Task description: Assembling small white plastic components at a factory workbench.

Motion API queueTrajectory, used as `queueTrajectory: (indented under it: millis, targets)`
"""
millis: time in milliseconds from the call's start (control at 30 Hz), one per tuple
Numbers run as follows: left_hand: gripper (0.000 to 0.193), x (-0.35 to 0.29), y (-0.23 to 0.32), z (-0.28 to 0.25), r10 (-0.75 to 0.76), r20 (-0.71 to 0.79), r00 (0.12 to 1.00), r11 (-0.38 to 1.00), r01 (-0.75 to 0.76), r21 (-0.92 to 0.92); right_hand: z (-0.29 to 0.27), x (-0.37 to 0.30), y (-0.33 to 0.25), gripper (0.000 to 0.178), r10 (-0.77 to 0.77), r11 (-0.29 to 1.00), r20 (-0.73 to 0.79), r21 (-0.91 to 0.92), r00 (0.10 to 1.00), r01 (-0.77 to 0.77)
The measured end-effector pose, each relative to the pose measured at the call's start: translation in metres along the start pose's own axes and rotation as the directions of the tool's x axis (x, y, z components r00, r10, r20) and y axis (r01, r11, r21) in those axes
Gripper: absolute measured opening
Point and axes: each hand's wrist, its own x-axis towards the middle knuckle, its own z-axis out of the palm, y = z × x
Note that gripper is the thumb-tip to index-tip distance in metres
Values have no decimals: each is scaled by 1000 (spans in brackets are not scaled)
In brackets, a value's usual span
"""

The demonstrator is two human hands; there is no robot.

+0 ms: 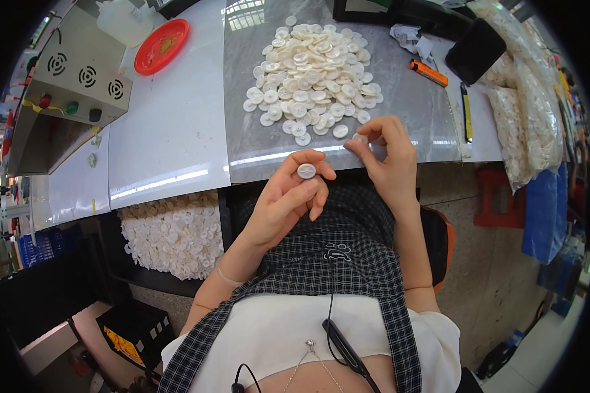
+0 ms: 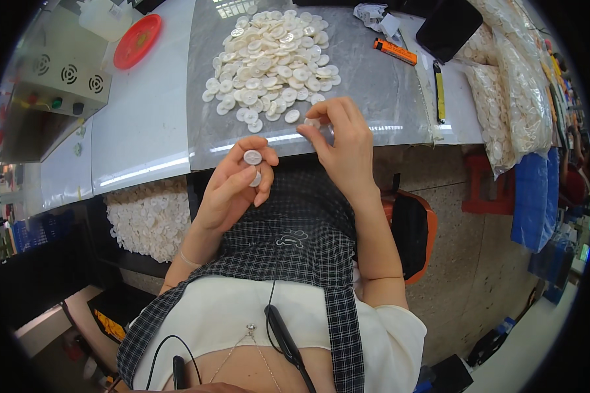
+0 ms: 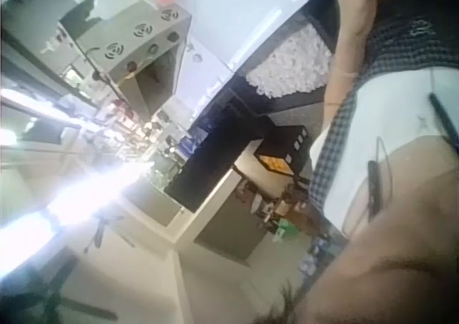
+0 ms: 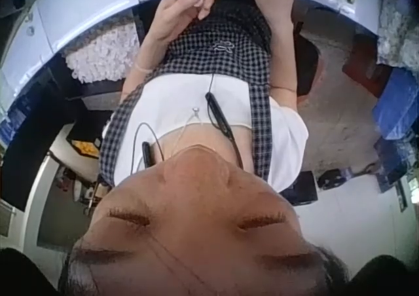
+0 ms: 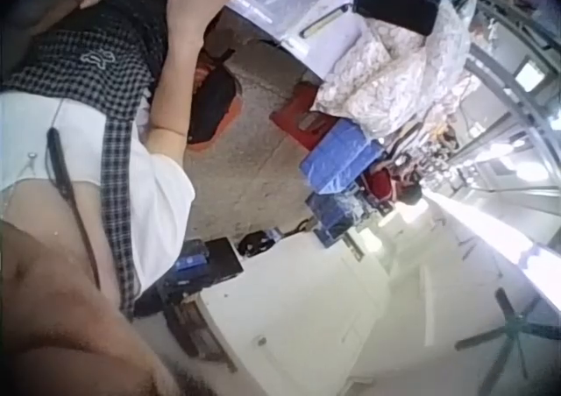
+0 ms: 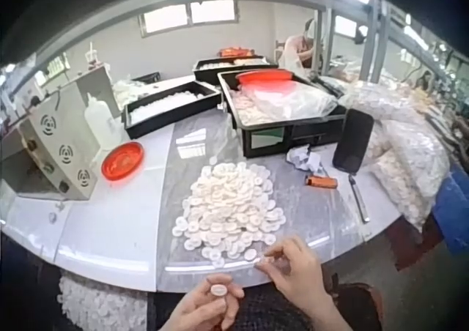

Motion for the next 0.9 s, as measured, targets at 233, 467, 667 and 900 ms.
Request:
queueTrajectory:
  millis: [233,467,667,900]
  targets:
    - [34,-1,-2,-2,-12,19,1000,1000,12,-18,-2,-3,-20,23,-110,955,-9,278,994,108]
    - [19,-1,-3,-4,20,-54,998,999,-18,42,-3,-6,-26,19,-142,938,38,325,989,122]
    - [9,-2,-4,-2,166,-108,980,957,-134,255,-5,-10,-37,20,-144,935,146,344,979,86]
    - [4,-5,-3,12,353,-179,918,766,-173,619,-2,-13,-42,21,-196,963,93,208,976,173]
